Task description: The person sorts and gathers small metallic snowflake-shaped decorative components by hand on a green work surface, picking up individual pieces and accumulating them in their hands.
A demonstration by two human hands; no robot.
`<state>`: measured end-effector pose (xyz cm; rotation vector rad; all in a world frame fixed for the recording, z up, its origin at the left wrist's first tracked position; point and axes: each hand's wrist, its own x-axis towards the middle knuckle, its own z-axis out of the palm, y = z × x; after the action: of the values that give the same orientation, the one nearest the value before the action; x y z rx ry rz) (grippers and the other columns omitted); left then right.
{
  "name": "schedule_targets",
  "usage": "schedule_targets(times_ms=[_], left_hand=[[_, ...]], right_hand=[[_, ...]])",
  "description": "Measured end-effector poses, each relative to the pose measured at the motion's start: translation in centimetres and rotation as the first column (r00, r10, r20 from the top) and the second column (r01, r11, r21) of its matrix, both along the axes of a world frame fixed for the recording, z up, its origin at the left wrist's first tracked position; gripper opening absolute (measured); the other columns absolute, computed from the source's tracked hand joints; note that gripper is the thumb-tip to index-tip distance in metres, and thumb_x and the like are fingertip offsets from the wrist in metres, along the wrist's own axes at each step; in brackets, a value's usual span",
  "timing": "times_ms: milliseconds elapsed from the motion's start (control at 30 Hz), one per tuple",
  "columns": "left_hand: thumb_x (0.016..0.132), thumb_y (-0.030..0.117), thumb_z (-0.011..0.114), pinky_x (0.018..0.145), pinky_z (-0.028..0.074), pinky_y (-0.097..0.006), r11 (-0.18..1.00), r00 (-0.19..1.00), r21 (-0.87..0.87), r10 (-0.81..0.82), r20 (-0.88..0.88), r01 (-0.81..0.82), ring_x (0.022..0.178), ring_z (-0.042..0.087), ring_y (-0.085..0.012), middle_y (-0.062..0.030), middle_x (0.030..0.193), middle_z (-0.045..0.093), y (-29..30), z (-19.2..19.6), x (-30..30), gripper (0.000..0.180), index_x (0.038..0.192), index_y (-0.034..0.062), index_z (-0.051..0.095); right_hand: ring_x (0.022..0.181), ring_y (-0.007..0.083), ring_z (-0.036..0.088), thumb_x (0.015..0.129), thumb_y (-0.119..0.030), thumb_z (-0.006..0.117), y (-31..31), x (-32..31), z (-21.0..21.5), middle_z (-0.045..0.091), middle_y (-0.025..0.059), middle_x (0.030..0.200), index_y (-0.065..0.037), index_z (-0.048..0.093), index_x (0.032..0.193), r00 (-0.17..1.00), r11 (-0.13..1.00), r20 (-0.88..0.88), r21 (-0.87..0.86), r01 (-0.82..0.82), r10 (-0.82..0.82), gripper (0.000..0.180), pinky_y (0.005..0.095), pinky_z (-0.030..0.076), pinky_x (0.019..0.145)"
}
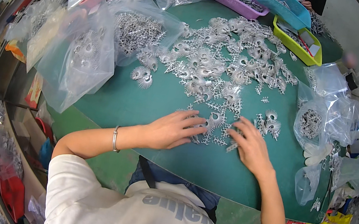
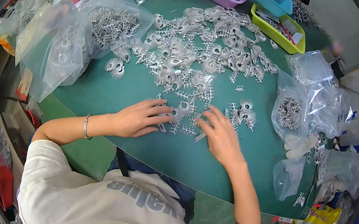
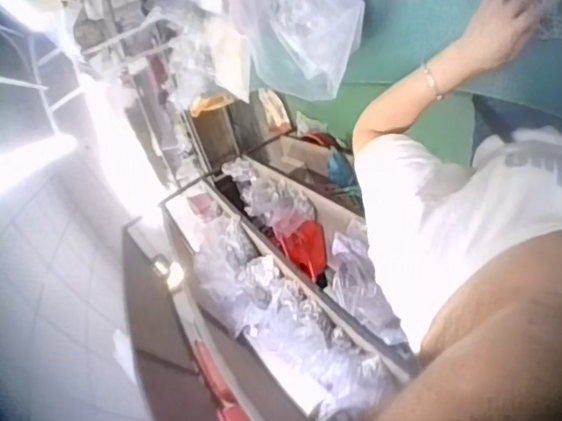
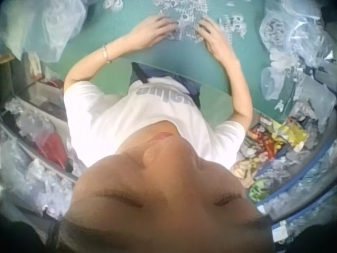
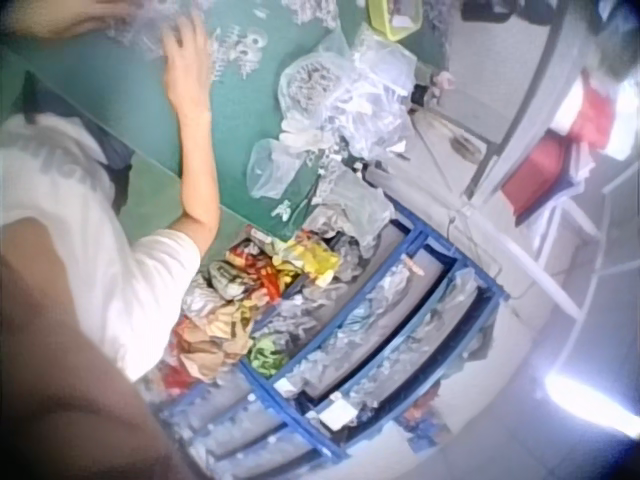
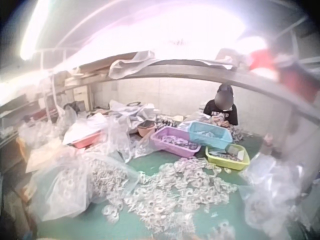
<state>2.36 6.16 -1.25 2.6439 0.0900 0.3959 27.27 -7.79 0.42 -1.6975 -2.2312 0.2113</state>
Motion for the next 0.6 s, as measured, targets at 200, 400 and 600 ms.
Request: schedule_targets(times_ms=[200,400,600], left_hand=[[0.079,0.012,0.064,0.085,0.039,-0.039,0.937,0.908,-0.071,0.350,0.228,-0.343,0.104,0.049,-0.0288,-0.0116,0.107,0.055,2.9,0.7,2.0,0.032,0.109,0.0043,0.057],[0.075,0.017,0.067,0.077,0.034,-0.037,0.785,0.838,0.317,0.542,0.064,-0.532,0.092,0.048,-0.0245,-0.0080,0.093,0.055,6.3,-0.6,7.5,0.023,0.093,0.0041,0.061],[0.074,0.011,0.066,0.076,0.034,-0.037,0.835,0.880,0.278,0.439,0.181,-0.474,0.089,0.050,-0.0228,-0.0059,0.089,0.055,6.7,-1.5,7.8,0.010,0.080,0.0061,0.058]], right_hand=[[0.120,0.0316,0.040,0.063,0.006,0.054,0.7,2.3,2.5,0.047,0.0141,0.121,-0.005,0.058,0.105,0.956,0.973,-0.195,-0.116,0.200,-0.220,0.044,0.0413,0.031,0.100],[0.086,0.0301,0.057,0.076,-0.008,0.063,9.8,4.2,-1.2,0.060,0.0135,0.088,-0.001,0.064,0.090,0.737,0.836,-0.442,-0.054,0.547,-0.511,0.016,0.0390,0.044,0.077],[0.090,0.0292,0.054,0.070,-0.011,0.070,12.6,7.1,-4.6,0.059,0.0124,0.089,-0.006,0.067,0.091,0.836,0.828,0.029,0.166,0.536,-0.548,0.022,0.0383,0.042,0.079]])
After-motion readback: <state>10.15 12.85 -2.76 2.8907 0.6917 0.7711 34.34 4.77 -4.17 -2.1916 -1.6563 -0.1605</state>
